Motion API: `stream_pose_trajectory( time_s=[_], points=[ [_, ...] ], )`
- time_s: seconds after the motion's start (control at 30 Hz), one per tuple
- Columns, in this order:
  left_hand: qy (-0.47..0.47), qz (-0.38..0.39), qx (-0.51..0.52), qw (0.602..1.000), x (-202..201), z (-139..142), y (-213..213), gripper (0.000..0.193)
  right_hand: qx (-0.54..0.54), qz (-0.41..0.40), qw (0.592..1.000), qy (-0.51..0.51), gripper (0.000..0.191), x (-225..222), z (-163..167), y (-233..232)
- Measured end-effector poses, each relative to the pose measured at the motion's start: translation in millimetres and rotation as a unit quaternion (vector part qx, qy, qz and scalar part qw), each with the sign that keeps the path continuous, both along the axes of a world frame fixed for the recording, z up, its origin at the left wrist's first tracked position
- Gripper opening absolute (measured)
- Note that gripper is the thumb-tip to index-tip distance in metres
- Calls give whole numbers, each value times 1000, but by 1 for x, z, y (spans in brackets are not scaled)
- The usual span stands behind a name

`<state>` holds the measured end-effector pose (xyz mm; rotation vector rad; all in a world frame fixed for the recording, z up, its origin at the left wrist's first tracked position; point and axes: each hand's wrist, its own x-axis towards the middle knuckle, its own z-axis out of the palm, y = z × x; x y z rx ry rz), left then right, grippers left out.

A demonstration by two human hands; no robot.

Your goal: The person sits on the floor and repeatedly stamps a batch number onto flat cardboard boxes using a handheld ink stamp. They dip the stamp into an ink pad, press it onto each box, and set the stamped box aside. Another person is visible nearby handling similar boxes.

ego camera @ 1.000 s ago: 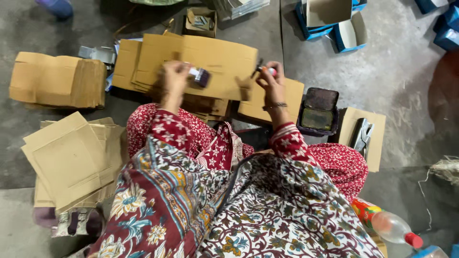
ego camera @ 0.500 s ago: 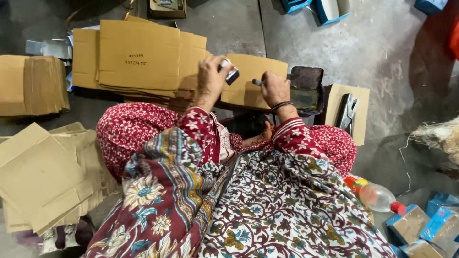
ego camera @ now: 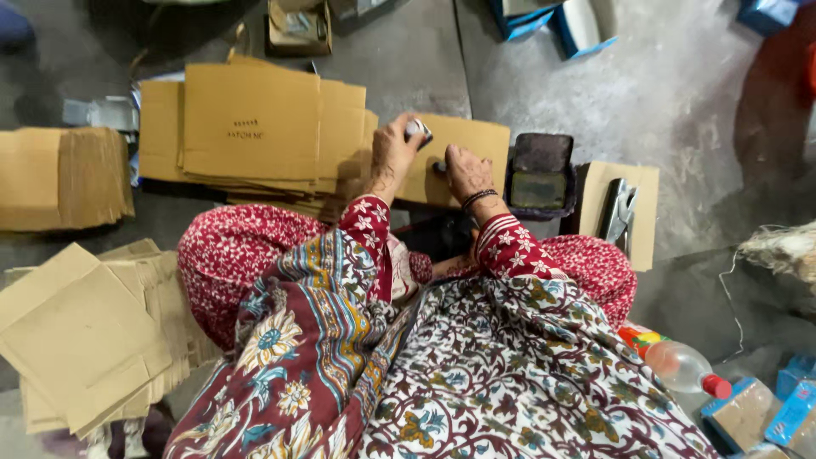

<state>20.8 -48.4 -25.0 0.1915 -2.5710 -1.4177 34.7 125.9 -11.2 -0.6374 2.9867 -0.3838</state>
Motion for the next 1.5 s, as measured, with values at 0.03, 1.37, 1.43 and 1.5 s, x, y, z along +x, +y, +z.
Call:
stream_pose_trajectory(
  time_s=[0.03, 1.37, 1.43, 1.5],
  points=[
    [-7, -9, -12, 1000, -3, 3, 6, 32, 1, 11, 1000, 8, 16, -3, 5, 3],
    [-124, 51, 156, 979, 42, -45, -9, 33, -558, -213, 796, -102, 17, 11, 1, 67],
    [-122, 56, 157, 978, 41, -47, -8, 31, -554, -218, 798, -94, 16, 9, -3, 67],
    [-103, 60, 166, 979, 41, -47, -7, 29, -555, -225, 796, -88, 15, 8, -6, 67]
  ],
)
